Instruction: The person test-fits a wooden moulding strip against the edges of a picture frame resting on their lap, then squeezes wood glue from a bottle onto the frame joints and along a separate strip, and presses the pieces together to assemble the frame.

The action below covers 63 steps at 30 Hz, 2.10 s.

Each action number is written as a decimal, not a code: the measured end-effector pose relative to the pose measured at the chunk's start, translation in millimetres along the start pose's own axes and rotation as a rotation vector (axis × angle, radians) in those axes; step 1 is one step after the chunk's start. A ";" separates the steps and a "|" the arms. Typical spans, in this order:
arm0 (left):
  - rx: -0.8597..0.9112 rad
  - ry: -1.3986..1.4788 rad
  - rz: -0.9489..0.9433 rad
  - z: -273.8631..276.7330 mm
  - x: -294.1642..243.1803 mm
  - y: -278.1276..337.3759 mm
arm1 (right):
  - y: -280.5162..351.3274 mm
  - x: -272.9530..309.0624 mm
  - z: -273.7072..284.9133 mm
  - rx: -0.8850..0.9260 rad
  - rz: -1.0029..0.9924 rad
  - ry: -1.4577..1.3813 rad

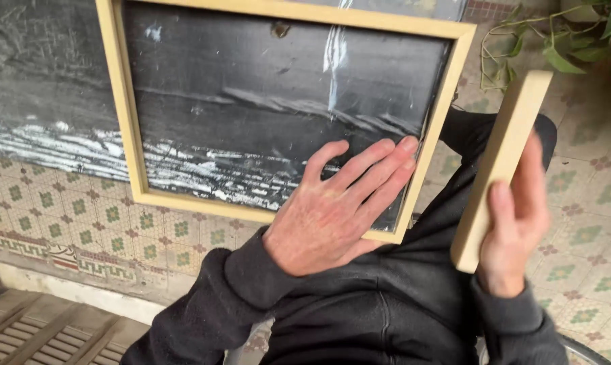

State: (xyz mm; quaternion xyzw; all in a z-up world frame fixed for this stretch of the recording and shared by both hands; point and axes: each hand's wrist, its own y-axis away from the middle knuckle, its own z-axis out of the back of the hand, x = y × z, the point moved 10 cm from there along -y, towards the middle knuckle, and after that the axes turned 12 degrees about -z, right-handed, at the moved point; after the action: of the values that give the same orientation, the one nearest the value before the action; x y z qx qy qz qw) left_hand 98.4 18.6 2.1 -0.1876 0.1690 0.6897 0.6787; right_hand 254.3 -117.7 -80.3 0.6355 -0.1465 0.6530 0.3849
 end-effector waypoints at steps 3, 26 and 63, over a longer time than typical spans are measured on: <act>0.032 -0.016 0.006 6.4 -0.2 -2.7 | 29.8 -16.8 8.7 -0.070 -0.157 -0.102; -0.043 -0.033 -0.021 15.0 -5.5 2.8 | 7.3 63.2 -79.5 0.088 0.078 0.054; 0.214 -0.231 -0.590 -19.3 -49.0 -11.3 | 13.5 -32.9 6.2 0.039 -0.106 -0.131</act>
State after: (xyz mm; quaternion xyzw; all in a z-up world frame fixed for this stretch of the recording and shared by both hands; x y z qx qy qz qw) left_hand 110.7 -33.3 9.4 -0.0767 0.1009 0.4585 0.8796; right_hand 246.0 -141.2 -106.5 0.6911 -0.1248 0.5917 0.3959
